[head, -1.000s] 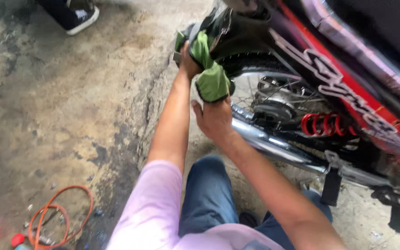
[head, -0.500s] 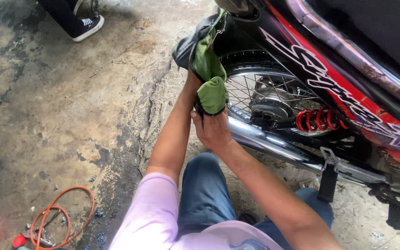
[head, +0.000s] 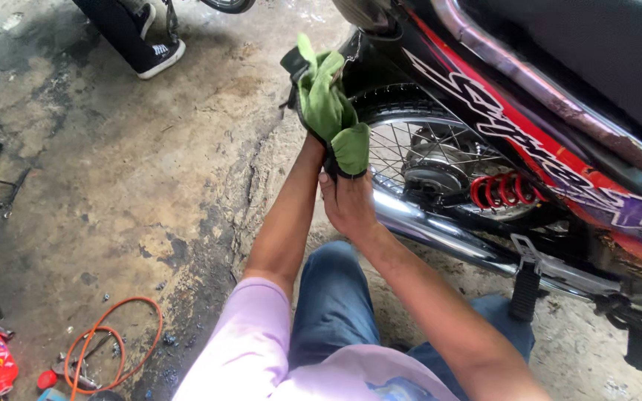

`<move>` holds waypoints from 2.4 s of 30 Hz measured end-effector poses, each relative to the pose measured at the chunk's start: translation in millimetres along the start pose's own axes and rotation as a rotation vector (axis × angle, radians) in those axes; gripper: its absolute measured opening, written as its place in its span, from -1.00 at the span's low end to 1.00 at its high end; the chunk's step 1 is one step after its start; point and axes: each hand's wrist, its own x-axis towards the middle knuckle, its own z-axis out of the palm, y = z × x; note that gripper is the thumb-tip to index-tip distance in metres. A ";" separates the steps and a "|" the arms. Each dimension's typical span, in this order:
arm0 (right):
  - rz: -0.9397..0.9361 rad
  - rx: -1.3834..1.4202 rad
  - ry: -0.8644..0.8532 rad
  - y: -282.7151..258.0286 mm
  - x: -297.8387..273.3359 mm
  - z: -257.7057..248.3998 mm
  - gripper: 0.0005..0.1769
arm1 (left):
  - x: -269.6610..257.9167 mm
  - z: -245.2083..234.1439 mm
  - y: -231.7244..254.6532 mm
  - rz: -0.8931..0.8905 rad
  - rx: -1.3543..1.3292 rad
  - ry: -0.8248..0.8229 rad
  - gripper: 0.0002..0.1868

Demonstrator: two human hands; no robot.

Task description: The person wipes various parts of a motorcycle, including the frame under the seat, the exhaust pipe, and the engine area, using a green and grey cloth.

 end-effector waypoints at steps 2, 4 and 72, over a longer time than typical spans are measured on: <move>-0.043 0.038 0.032 0.7 -1.3 7.0 -0.46 | 2.1 1.4 -8.5 0.092 0.123 -0.030 -0.43; -0.038 0.066 0.010 2.3 -3.0 11.4 -0.47 | 9.7 0.3 -18.3 0.086 0.205 -0.033 -0.43; -0.204 -0.178 0.311 38.0 18.4 -97.0 -0.39 | -54.3 62.2 148.0 -0.263 0.029 0.186 -0.40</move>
